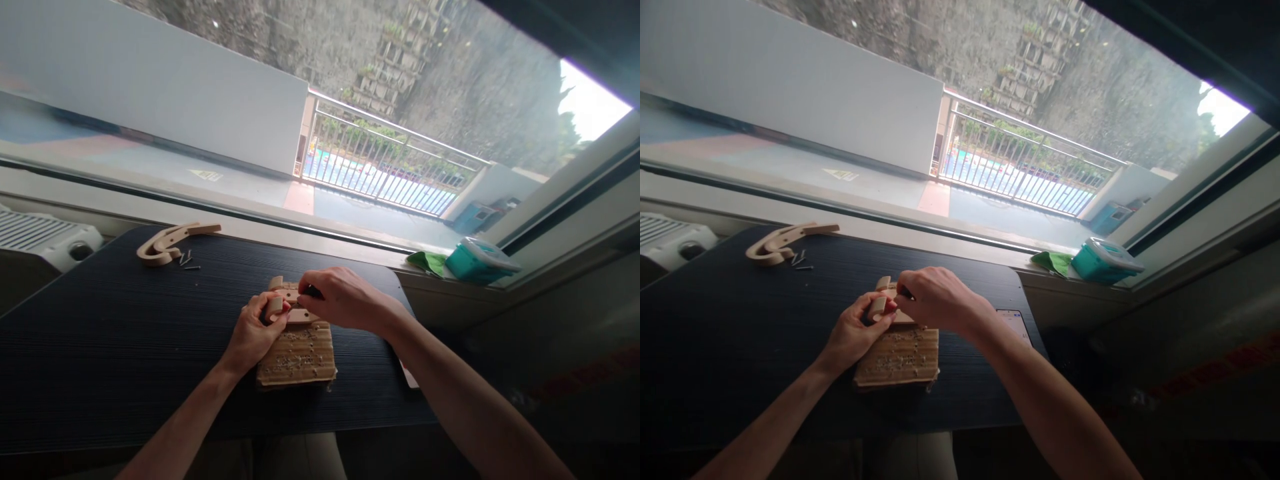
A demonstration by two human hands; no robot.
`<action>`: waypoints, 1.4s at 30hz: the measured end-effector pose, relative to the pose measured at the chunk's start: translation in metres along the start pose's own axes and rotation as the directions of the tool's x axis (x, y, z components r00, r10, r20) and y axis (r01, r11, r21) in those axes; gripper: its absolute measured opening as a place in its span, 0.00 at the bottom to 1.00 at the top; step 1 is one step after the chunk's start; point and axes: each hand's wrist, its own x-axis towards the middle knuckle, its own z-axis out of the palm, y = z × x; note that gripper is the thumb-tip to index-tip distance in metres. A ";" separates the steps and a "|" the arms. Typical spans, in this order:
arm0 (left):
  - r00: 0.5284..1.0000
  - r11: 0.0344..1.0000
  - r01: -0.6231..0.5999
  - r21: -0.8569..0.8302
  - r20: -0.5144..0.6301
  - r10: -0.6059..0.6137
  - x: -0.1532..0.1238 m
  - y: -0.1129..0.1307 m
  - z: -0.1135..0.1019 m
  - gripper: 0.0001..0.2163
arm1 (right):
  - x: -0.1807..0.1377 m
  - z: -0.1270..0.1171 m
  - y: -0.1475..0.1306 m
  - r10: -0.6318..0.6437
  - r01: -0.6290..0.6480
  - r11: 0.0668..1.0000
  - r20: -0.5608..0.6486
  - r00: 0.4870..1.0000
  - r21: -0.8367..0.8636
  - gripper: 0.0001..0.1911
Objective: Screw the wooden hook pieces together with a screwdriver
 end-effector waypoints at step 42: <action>0.998 0.996 0.063 -0.069 -0.011 -0.064 -0.006 -0.006 0.005 0.11 | 0.040 -0.032 -0.036 -0.080 0.263 0.861 0.396 0.915 -0.435 0.10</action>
